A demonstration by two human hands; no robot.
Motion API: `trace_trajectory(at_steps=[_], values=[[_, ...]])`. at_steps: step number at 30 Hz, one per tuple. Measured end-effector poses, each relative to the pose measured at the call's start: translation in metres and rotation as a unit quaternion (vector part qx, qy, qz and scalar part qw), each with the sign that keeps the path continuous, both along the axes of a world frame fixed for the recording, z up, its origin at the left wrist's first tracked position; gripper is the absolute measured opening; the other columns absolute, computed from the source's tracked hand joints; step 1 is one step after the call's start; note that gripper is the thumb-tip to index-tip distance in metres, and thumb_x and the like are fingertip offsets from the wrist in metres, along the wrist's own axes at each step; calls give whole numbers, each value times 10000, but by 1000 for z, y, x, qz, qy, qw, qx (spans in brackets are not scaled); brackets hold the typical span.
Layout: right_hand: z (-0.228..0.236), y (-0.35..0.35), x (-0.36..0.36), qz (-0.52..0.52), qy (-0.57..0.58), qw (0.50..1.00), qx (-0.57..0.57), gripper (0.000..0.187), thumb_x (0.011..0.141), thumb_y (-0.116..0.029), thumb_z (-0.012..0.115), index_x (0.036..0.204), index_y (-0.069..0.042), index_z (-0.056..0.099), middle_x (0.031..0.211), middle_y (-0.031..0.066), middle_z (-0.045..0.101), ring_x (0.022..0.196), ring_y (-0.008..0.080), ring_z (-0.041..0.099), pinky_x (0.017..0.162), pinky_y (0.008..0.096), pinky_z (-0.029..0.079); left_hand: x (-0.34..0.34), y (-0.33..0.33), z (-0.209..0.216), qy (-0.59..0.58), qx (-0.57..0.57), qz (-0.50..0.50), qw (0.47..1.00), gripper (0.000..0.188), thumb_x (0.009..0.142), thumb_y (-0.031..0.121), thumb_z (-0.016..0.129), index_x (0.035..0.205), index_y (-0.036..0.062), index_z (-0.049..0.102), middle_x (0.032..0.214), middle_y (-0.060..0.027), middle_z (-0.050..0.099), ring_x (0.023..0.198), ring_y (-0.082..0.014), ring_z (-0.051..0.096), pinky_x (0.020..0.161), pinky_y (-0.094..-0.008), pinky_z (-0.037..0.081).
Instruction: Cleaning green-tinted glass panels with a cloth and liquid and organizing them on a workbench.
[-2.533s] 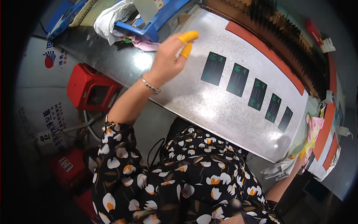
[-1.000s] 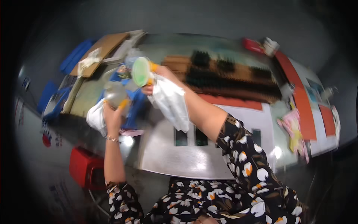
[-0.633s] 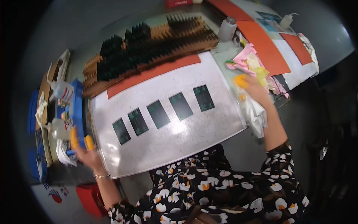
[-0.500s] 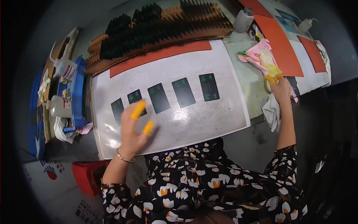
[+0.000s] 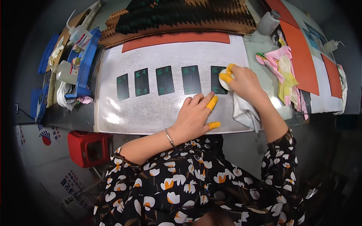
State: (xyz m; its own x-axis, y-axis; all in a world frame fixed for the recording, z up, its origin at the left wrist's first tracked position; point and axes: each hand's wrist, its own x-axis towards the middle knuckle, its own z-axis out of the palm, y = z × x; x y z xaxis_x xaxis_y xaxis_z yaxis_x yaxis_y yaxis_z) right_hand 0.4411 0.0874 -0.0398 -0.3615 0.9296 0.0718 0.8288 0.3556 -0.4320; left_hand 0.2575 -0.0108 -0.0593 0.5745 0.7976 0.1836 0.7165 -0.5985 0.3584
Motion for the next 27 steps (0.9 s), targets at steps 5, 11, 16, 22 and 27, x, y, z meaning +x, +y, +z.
trace_trajectory(at_steps=[5,11,16,22,27], values=[[-17,38,-27,-34,-63,997,-20,238,741,-203,558,807,24,589,756,227,598,747,386,576,672,448,446,5,-9,0,10,-20,4,1000,628,665,369,656,1111,-40,488,1281,-118,392,1024,-254,407,819,-340,327],[-23,34,-35,-26,-63,998,-16,236,733,-198,567,776,32,596,760,245,593,739,394,577,674,449,451,2,-10,-2,25,-4,7,1000,634,664,377,655,1107,-44,489,1288,-123,388,1028,-248,405,797,-333,319],[-21,-13,-27,-12,-63,998,-26,238,737,-215,583,727,22,567,684,233,581,686,395,571,635,454,450,-2,-12,-2,14,-19,7,1000,618,666,348,659,1117,-37,485,1299,-121,382,1048,-256,403,829,-357,325],[-18,-50,-16,3,-85,994,-75,280,750,-262,600,720,13,555,628,201,575,635,379,569,590,450,445,-37,-22,-3,-61,-21,37,997,580,647,244,685,1133,-1,485,1303,-102,385,1061,-274,416,877,-378,322],[10,-45,-29,75,-99,991,-54,266,770,-271,570,760,-6,566,643,199,584,636,373,570,590,448,443,-47,-26,-6,-52,-5,82,995,575,659,255,677,1137,3,481,1286,-105,400,1038,-286,415,868,-381,324]])
